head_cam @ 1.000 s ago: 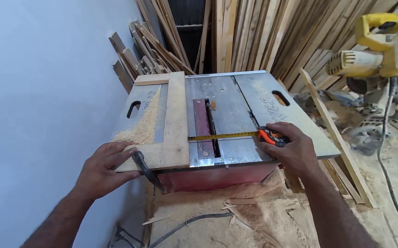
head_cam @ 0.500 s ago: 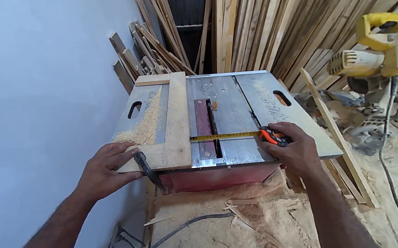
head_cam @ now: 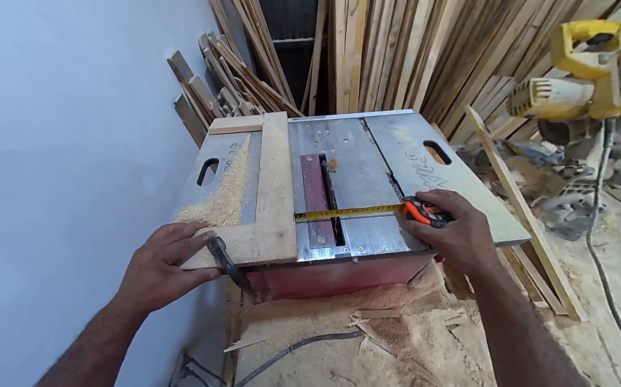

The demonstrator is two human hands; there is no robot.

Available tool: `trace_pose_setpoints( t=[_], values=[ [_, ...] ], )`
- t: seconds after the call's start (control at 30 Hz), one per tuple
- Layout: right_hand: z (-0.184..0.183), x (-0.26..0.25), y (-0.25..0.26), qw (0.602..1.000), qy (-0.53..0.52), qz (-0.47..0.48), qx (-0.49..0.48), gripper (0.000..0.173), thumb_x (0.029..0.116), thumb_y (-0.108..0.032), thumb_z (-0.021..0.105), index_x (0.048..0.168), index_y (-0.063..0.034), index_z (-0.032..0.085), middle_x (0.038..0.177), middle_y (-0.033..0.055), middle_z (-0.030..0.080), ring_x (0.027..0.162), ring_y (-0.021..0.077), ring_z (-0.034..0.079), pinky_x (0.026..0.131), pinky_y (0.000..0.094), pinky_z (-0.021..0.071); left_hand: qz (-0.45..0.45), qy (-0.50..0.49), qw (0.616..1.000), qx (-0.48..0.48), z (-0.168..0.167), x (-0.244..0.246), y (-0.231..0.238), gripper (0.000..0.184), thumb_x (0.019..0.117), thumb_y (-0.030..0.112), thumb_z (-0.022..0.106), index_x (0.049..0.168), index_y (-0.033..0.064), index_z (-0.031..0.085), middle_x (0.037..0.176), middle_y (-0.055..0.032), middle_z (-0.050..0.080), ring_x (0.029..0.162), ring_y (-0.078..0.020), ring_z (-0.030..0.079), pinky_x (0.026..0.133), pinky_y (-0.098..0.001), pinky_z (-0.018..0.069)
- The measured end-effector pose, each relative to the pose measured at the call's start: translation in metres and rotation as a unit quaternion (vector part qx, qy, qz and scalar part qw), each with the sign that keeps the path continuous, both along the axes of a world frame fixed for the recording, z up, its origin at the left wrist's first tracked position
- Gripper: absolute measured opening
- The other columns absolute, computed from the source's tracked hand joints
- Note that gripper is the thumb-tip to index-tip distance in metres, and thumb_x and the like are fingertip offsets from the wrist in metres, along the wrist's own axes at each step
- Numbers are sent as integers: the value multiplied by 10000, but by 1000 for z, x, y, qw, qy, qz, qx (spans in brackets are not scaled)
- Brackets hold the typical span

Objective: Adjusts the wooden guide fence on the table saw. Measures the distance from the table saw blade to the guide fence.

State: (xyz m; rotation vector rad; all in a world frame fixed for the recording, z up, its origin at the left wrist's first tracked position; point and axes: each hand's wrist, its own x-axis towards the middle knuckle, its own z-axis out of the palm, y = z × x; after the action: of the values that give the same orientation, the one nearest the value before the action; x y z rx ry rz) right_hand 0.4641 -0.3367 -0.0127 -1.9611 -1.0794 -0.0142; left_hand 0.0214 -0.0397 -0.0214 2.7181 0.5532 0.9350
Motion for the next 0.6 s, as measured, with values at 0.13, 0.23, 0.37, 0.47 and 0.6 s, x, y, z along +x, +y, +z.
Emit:
trace_pose_setpoints(
  t=[0.13, 0.23, 0.37, 0.47, 0.6],
  values=[
    [0, 0, 0, 1000, -1, 1, -1, 582, 730, -389, 871, 1262, -201, 726, 1330, 40, 632, 1213, 249, 593, 927, 537, 523, 5, 2, 1000, -3, 1, 1, -1, 665, 736, 659, 779, 1200, 183, 774, 1328, -29, 678, 1266, -203, 597, 1058, -452, 492],
    [1, 0, 1, 1000, 0, -3, -8, 583, 729, -390, 874, 1263, -211, 727, 1340, 33, 629, 1212, 250, 594, 923, 540, 525, 9, 1, 1000, -4, -1, 1, 0, 667, 728, 673, 779, 1197, 198, 776, 1327, -18, 680, 1256, -194, 601, 1046, -449, 499],
    [1, 0, 1, 1000, -1, -5, -9, 576, 731, -384, 875, 1261, -212, 729, 1344, 29, 629, 1211, 253, 595, 920, 545, 526, 9, 1, 1000, -11, 0, 1, -1, 672, 729, 673, 779, 1197, 191, 776, 1328, -25, 678, 1256, -196, 602, 1048, -448, 498],
    [2, 0, 1, 1000, 0, -2, -7, 568, 731, -376, 864, 1257, -206, 729, 1333, 37, 633, 1204, 256, 601, 918, 554, 528, 12, 1, 1000, -13, 0, 1, -2, 670, 731, 670, 774, 1191, 183, 779, 1324, -27, 681, 1253, -203, 602, 1039, -451, 500],
    [2, 0, 0, 1000, 5, -4, -9, 575, 723, -362, 878, 1257, -209, 728, 1345, 41, 625, 1207, 255, 600, 919, 556, 528, 12, 3, 1000, -1, -1, 1, -1, 669, 739, 681, 764, 1191, 188, 778, 1320, -22, 682, 1241, -195, 608, 1025, -443, 512]
  ],
)
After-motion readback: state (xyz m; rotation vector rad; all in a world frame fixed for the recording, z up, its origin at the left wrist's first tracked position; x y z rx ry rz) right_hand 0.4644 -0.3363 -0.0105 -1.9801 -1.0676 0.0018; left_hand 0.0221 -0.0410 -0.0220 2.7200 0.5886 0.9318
